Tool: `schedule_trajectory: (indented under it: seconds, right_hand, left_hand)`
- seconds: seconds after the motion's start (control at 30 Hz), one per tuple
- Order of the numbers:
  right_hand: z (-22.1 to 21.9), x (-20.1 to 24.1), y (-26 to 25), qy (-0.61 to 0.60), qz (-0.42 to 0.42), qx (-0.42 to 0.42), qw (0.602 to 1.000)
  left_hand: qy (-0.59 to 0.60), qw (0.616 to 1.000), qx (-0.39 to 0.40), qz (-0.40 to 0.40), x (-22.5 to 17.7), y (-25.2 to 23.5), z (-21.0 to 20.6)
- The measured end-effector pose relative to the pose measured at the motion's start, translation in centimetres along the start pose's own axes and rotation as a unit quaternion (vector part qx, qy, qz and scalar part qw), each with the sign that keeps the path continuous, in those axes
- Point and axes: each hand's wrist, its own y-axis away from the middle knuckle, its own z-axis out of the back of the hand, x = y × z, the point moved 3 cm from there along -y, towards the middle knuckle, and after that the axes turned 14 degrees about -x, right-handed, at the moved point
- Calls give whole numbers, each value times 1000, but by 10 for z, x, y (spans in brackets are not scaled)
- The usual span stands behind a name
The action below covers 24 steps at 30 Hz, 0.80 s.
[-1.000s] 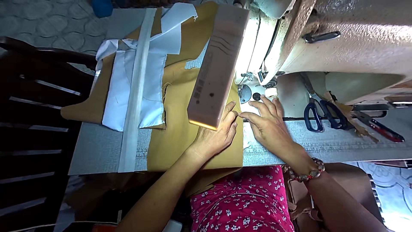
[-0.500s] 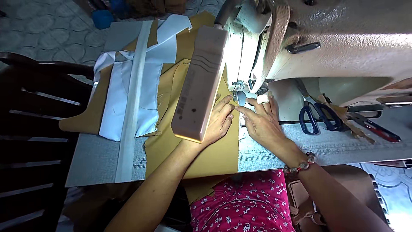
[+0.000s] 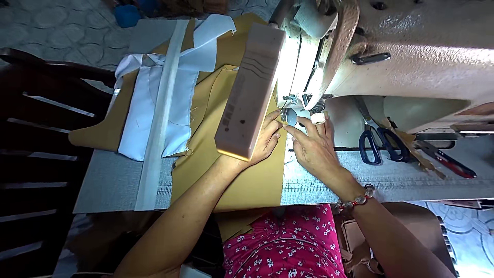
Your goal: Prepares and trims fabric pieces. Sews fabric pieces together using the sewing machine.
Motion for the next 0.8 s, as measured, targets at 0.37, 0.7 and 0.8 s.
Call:
schedule_trajectory:
  seconds: [0.37, 0.7, 0.8]
  right_hand:
    - [3, 1, -1, -7, -11, 23, 1000]
    - [25, 22, 49, -70, 23, -13, 997]
    - [24, 26, 49, -48, 31, -19, 998]
  left_hand:
    - [-2, 1000, 16, 2, 5, -5, -2]
    - [-14, 998, 4, 69, -53, 65, 11]
    - [8, 996, -68, 63, -48, 59, 17]
